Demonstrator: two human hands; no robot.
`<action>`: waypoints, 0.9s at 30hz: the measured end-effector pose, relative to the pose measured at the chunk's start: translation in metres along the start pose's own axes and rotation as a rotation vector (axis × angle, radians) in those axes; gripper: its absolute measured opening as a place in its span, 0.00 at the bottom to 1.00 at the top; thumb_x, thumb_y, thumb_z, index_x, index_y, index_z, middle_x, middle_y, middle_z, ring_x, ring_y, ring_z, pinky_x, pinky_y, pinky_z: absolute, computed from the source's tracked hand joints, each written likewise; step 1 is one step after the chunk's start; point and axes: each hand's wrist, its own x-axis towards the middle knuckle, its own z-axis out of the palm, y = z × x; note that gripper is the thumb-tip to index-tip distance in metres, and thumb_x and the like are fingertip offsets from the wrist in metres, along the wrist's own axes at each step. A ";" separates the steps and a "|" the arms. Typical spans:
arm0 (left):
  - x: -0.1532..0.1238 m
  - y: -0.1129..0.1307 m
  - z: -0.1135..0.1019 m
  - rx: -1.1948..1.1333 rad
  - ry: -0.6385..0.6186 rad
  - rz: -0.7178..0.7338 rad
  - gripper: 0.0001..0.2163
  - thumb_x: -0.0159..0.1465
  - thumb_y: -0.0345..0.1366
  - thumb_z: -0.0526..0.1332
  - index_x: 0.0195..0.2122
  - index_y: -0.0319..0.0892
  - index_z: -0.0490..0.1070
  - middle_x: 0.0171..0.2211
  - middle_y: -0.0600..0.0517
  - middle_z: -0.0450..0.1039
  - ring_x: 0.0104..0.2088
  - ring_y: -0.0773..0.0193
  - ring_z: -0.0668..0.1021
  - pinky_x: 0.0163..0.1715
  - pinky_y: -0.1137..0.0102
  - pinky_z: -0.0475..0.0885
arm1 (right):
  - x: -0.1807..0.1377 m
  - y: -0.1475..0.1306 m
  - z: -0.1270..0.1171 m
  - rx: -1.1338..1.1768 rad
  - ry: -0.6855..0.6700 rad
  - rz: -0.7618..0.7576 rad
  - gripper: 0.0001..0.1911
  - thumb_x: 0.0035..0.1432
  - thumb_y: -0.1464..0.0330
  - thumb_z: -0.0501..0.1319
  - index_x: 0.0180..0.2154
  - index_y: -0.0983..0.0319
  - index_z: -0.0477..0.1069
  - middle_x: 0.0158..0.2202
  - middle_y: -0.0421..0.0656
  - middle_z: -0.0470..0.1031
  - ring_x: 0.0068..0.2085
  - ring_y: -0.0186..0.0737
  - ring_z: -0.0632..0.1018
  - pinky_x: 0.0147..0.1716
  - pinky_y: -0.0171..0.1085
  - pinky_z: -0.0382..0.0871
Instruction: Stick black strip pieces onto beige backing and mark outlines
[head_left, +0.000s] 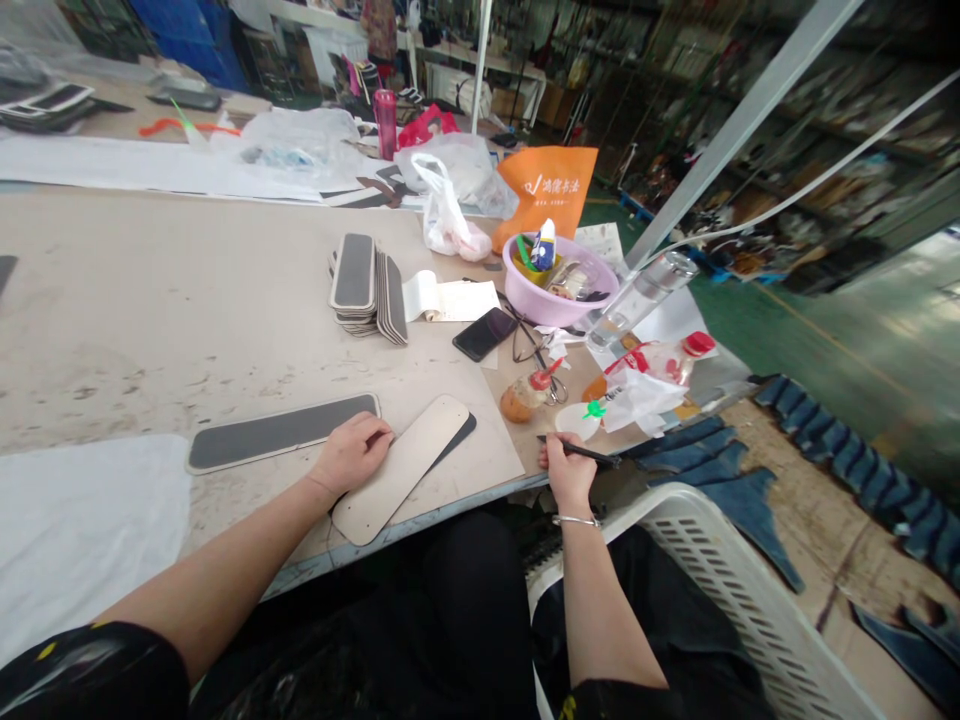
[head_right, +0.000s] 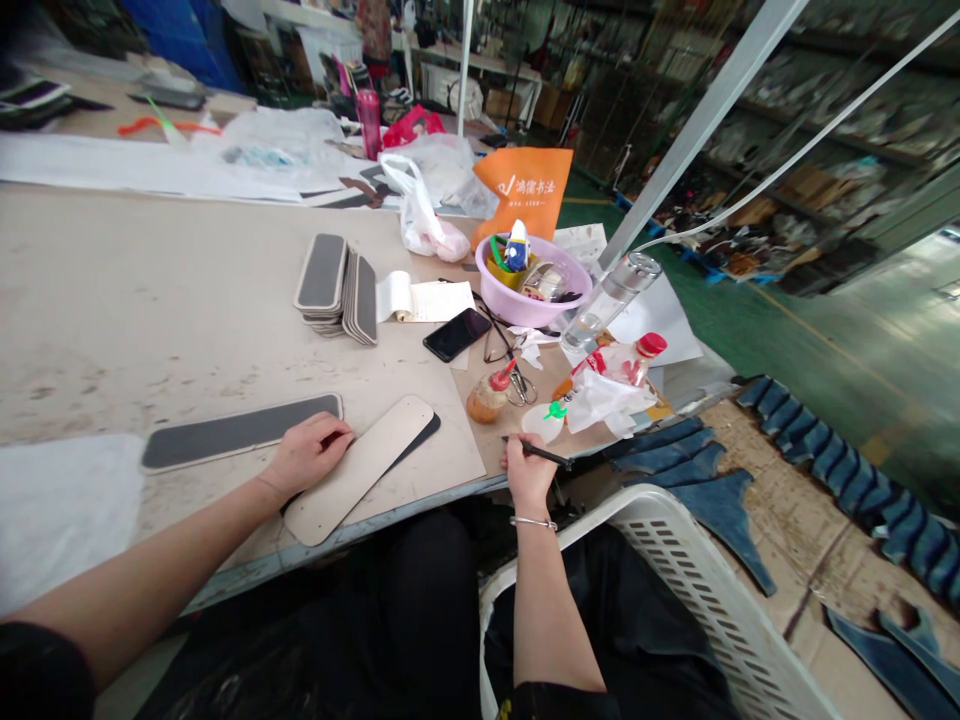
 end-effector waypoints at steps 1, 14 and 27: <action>0.000 0.000 0.000 -0.003 -0.004 -0.002 0.08 0.60 0.35 0.52 0.29 0.42 0.69 0.28 0.52 0.66 0.30 0.66 0.69 0.32 0.71 0.65 | 0.000 0.000 0.000 -0.005 0.006 0.001 0.12 0.49 0.60 0.58 0.28 0.63 0.66 0.17 0.38 0.69 0.17 0.36 0.71 0.16 0.33 0.68; 0.000 -0.001 0.000 -0.017 -0.010 -0.006 0.07 0.59 0.34 0.52 0.29 0.42 0.69 0.28 0.52 0.66 0.30 0.66 0.70 0.32 0.71 0.65 | 0.001 0.004 0.001 -0.037 0.036 -0.025 0.13 0.50 0.59 0.58 0.29 0.63 0.66 0.17 0.38 0.68 0.17 0.35 0.70 0.16 0.33 0.67; -0.001 0.002 -0.002 -0.051 0.035 0.018 0.08 0.59 0.34 0.52 0.29 0.42 0.69 0.28 0.51 0.66 0.30 0.65 0.70 0.32 0.70 0.66 | -0.026 -0.001 -0.012 0.155 -0.008 -0.067 0.14 0.51 0.58 0.59 0.33 0.63 0.66 0.21 0.37 0.68 0.21 0.34 0.70 0.22 0.34 0.69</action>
